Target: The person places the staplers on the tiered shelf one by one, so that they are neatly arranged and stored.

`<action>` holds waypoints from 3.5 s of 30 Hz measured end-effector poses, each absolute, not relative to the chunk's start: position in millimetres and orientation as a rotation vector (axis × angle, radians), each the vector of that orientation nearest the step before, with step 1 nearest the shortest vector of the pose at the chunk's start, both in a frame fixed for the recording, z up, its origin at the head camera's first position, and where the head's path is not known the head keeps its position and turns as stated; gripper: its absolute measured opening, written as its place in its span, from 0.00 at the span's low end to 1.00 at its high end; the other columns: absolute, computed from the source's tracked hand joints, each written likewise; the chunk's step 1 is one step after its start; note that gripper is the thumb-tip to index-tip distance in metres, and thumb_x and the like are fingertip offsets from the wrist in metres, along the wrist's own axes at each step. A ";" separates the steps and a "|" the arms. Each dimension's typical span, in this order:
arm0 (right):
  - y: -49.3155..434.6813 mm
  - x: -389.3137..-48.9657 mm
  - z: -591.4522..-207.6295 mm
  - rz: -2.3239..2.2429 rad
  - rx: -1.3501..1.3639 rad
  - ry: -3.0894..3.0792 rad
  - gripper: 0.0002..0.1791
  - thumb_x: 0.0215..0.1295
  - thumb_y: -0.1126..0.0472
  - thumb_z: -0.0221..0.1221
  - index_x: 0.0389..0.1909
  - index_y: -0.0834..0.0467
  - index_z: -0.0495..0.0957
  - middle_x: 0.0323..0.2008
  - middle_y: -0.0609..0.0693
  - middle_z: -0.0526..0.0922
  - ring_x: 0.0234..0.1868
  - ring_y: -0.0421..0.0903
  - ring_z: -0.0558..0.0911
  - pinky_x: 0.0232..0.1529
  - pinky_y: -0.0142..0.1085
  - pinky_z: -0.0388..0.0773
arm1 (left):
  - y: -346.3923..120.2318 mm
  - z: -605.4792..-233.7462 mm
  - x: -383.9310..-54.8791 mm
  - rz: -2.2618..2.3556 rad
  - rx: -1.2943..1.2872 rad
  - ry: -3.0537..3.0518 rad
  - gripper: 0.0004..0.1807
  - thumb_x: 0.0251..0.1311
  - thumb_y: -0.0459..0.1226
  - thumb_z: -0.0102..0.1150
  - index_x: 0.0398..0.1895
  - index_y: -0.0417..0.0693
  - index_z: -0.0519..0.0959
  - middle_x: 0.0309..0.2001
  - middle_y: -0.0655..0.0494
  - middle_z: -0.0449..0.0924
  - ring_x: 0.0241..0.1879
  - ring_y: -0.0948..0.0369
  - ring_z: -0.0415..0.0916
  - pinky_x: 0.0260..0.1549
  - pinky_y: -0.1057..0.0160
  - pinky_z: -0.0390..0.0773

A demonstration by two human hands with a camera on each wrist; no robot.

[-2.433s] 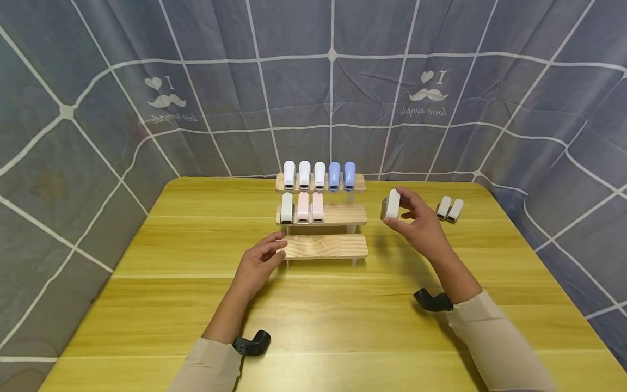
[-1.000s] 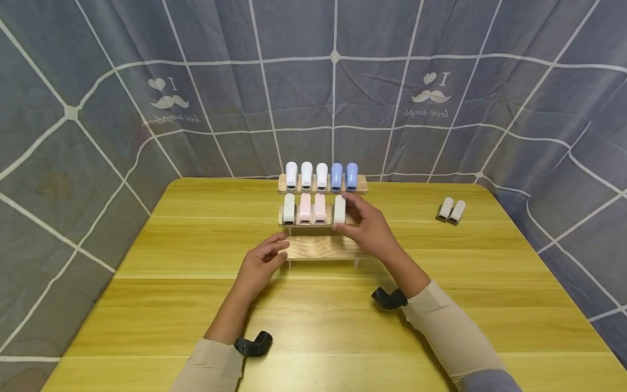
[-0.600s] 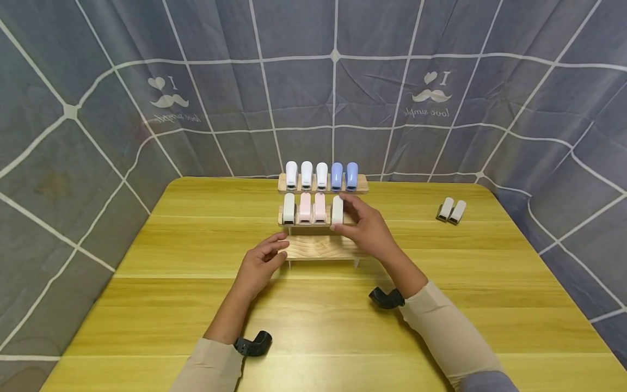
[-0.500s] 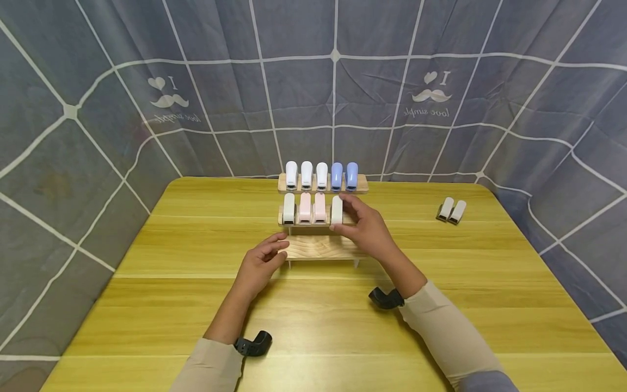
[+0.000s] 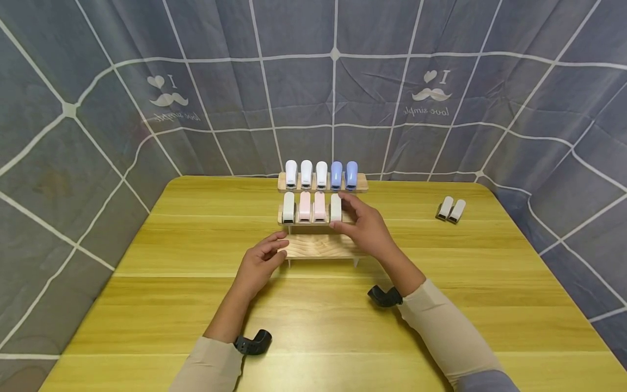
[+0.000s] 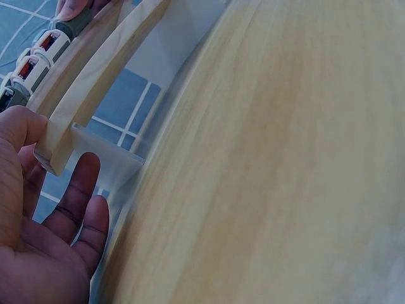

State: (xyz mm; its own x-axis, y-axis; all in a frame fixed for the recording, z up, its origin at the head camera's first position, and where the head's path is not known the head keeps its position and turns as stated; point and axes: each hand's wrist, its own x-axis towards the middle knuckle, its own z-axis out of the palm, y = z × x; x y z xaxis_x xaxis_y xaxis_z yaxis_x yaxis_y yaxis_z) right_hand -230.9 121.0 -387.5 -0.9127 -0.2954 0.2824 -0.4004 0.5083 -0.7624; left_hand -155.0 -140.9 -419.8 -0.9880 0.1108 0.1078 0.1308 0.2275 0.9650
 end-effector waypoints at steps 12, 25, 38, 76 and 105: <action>119.0 -232.6 -389.5 1.372 0.620 -2.582 0.38 0.59 0.55 0.71 0.70 0.54 0.68 0.60 0.55 0.79 0.62 0.49 0.76 0.61 0.43 0.72 | -142.2 -421.2 -155.7 -1.920 -0.241 -2.464 0.16 0.67 0.30 0.58 0.55 0.30 0.80 0.67 0.45 0.71 0.68 0.51 0.66 0.54 0.71 0.71; 116.8 -233.1 -390.0 1.339 0.609 -2.568 0.36 0.60 0.55 0.71 0.69 0.54 0.70 0.58 0.54 0.81 0.60 0.49 0.78 0.59 0.45 0.74 | -142.0 -421.7 -155.8 -1.923 -0.237 -2.467 0.16 0.68 0.30 0.57 0.55 0.30 0.80 0.67 0.46 0.71 0.68 0.51 0.66 0.60 0.53 0.70; 116.3 -233.4 -390.7 1.317 0.584 -2.571 0.36 0.60 0.55 0.70 0.69 0.56 0.69 0.58 0.56 0.80 0.61 0.50 0.77 0.61 0.46 0.71 | -140.8 -421.3 -156.8 -1.921 -0.223 -2.463 0.16 0.67 0.29 0.58 0.55 0.31 0.80 0.66 0.47 0.72 0.67 0.52 0.67 0.55 0.71 0.70; 248.5 -242.8 -407.2 1.234 0.514 -2.511 0.29 0.66 0.62 0.65 0.66 0.63 0.71 0.62 0.60 0.74 0.61 0.57 0.73 0.56 0.53 0.70 | -147.4 -457.2 -172.9 -1.902 -0.235 -2.436 0.15 0.67 0.34 0.61 0.54 0.39 0.83 0.66 0.56 0.73 0.67 0.57 0.67 0.58 0.63 0.72; 381.4 -265.0 -428.2 1.305 -0.026 -2.712 0.44 0.73 0.50 0.57 0.78 0.64 0.45 0.76 0.66 0.49 0.73 0.67 0.53 0.63 0.64 0.59 | -140.1 -421.0 -155.9 -1.933 -0.238 -2.436 0.14 0.67 0.28 0.58 0.53 0.29 0.81 0.66 0.45 0.72 0.67 0.50 0.67 0.50 0.76 0.70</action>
State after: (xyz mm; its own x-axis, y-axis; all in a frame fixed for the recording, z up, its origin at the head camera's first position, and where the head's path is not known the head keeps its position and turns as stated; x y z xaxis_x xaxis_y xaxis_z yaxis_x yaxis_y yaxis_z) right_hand -265.0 381.4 -428.2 -0.9912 0.0727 0.1110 -0.0414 0.6255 -0.7791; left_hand -155.9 -140.1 -421.0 -0.9881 0.1053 0.1119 0.1329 0.2201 0.9664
